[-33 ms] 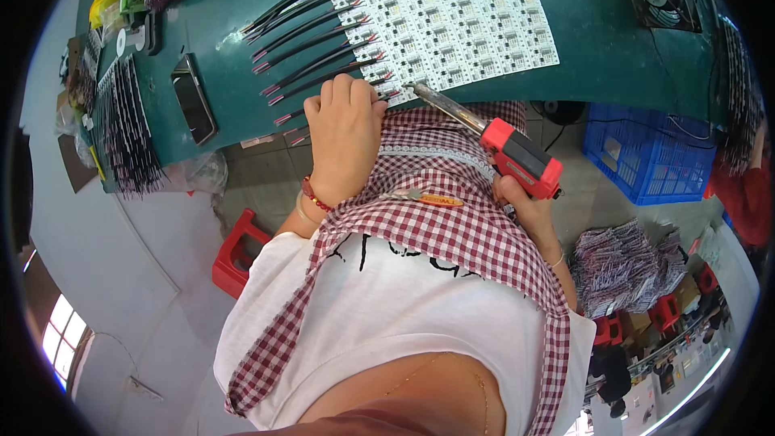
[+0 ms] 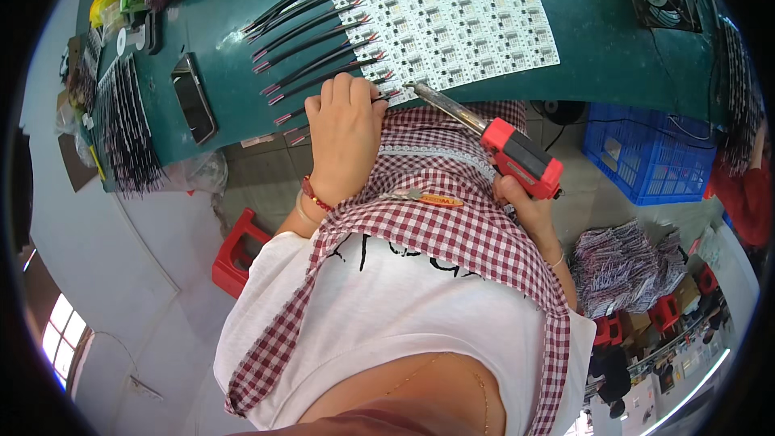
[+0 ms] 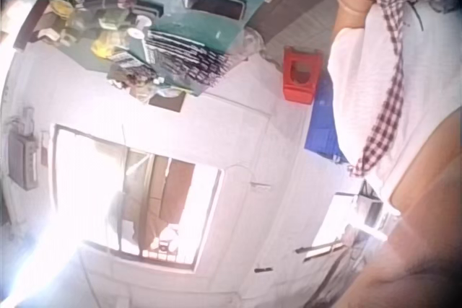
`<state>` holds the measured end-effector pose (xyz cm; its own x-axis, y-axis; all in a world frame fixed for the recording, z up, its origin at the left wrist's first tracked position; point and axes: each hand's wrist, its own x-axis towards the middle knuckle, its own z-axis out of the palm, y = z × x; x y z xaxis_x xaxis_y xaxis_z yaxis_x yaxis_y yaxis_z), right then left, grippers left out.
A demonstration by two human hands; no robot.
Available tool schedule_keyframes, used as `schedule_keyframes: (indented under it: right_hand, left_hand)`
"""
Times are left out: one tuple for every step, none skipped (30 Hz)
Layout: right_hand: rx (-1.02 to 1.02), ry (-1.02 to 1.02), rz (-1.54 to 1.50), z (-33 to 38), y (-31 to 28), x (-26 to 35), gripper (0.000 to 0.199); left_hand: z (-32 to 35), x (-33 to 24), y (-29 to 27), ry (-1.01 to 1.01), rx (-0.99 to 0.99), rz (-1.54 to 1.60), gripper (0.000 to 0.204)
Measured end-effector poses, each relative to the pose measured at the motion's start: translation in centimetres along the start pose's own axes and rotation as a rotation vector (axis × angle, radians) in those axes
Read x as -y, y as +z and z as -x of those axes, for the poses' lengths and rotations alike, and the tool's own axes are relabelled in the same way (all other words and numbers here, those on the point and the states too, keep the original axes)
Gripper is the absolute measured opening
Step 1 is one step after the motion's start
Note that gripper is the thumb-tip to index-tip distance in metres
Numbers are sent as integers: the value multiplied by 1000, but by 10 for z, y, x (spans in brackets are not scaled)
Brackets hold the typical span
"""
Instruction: The person solders electrical wires onto a grid of LED panels using a soldering iron.
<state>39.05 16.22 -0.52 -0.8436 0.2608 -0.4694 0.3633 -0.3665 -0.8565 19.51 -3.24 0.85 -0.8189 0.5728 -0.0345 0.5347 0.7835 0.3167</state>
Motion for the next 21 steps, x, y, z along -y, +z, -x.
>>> schedule_keyframes:
  right_hand:
    - [5, -12, 2, 0, 0, 0, 37]
    - [7, -12, 1, 1, 0, 0, 37]
    - [7, -12, 10, 1, 0, -1, 36]
    - [7, -13, 20, 1, 0, -1, 36]
    - [11, -13, 21, 1, 0, -1, 36]
    - [1, -9, 36, 2, 0, -1, 35]
    - [-10, -6, 51, 3, 1, -2, 35]
    - [-6, -5, 52, 3, 2, -1, 35]
    - [-10, 2, 38, 3, 3, 1, 35]
    - [-13, 9, 24, 3, 4, 2, 35]
    - [-11, 10, 24, 4, 4, 2, 35]
    - [-15, 7, 25, 4, 5, 3, 35]
    - [-18, 4, 27, 4, 5, 3, 34]
    - [-19, 4, 26, 4, 5, 3, 34]
    - [-19, 3, 27, 4, 6, 4, 34]
    - [-19, 3, 28, 4, 6, 4, 34]
    - [-19, 3, 28, 3, 7, 5, 34]
    - [-17, -5, 19, 2, 7, 6, 35]
    - [-14, -13, 11, 2, 8, 7, 35]
    - [-16, -12, 9, 3, 8, 7, 35]
    - [-10, -12, -6, 3, 8, 7, 35]
  left_hand:
    - [0, 0, -1, -2, 0, -1, 23]
    - [-1, 1, -3, 15, 1, -7, 23]
    - [-2, 1, -3, 31, 2, -14, 23]
    - [-2, 2, -2, 29, 1, -14, 23]
    - [-2, 2, 1, 46, -27, -14, 22]
    - [-1, 1, 3, 63, -55, -14, 22]
    - [0, 1, 3, 59, -56, -14, 22]
    - [0, 1, 2, 52, -37, -20, 21]
    - [0, 1, 1, 48, -17, -27, 20]
    - [0, 1, 0, 46, -17, -28, 20]
    - [-1, 1, -2, 42, -6, -31, 19]
    - [-2, 1, -2, 40, 4, -32, 18]
    - [-3, 2, -2, 41, 4, -32, 18]
    - [-4, 3, -1, 47, -8, -33, 17]
    - [-4, 4, -1, 52, -22, -35, 16]
    - [-3, 4, -1, 52, -22, -35, 16]
    - [-3, 5, 0, 68, -22, -31, 15]
    - [-3, 6, 0, 86, -22, -27, 14]
    - [-3, 6, -1, 87, -21, -28, 14]
    - [-3, 6, -2, 80, -20, 2, 14]
    - [-4, 7, -2, 72, -21, 31, 13]
